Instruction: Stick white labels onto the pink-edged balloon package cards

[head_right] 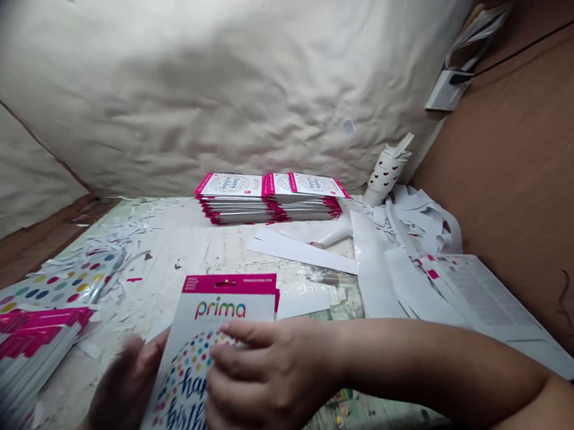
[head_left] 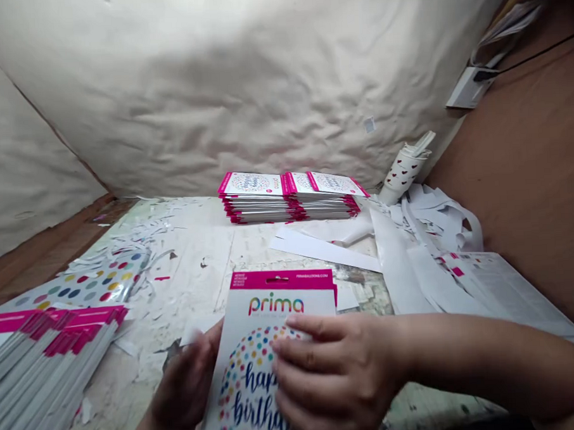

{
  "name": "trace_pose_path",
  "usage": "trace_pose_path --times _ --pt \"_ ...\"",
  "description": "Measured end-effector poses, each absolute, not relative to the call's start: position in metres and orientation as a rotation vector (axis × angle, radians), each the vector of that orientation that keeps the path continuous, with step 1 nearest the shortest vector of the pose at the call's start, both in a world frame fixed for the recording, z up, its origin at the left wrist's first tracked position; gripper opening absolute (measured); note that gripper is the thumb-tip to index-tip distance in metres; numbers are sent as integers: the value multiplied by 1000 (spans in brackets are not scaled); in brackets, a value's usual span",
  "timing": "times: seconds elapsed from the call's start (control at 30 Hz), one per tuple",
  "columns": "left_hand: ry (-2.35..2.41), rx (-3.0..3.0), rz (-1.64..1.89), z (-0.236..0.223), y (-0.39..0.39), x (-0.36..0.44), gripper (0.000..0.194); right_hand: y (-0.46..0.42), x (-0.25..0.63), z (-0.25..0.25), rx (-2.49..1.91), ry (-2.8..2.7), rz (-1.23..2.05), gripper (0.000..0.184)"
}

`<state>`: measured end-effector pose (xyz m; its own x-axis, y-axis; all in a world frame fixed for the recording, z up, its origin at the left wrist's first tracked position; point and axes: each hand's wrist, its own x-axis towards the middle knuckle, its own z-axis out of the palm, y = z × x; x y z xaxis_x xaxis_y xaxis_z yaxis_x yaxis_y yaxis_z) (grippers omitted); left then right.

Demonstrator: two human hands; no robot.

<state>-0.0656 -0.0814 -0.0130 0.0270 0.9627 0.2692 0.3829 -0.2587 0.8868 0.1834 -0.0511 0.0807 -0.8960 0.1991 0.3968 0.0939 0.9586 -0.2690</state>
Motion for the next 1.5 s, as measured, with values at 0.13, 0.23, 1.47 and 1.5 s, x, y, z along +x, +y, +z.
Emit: trace_pose_path --times 0.13,0.23,1.47,1.5 --pt "1121 1146 1198 4 -85 -29 44 -59 236 58 -1089 -2308 594 45" --pt "1130 1077 1327 11 -100 5 39 -71 256 42 -1260 -1948 909 58" --pt "1978 2319 -78 -58 -119 -15 67 -52 267 -11 -1036 -885 1754 46" --pt "2044 2302 -48 -57 -118 -18 65 -47 249 -17 -1021 -881 1821 45"
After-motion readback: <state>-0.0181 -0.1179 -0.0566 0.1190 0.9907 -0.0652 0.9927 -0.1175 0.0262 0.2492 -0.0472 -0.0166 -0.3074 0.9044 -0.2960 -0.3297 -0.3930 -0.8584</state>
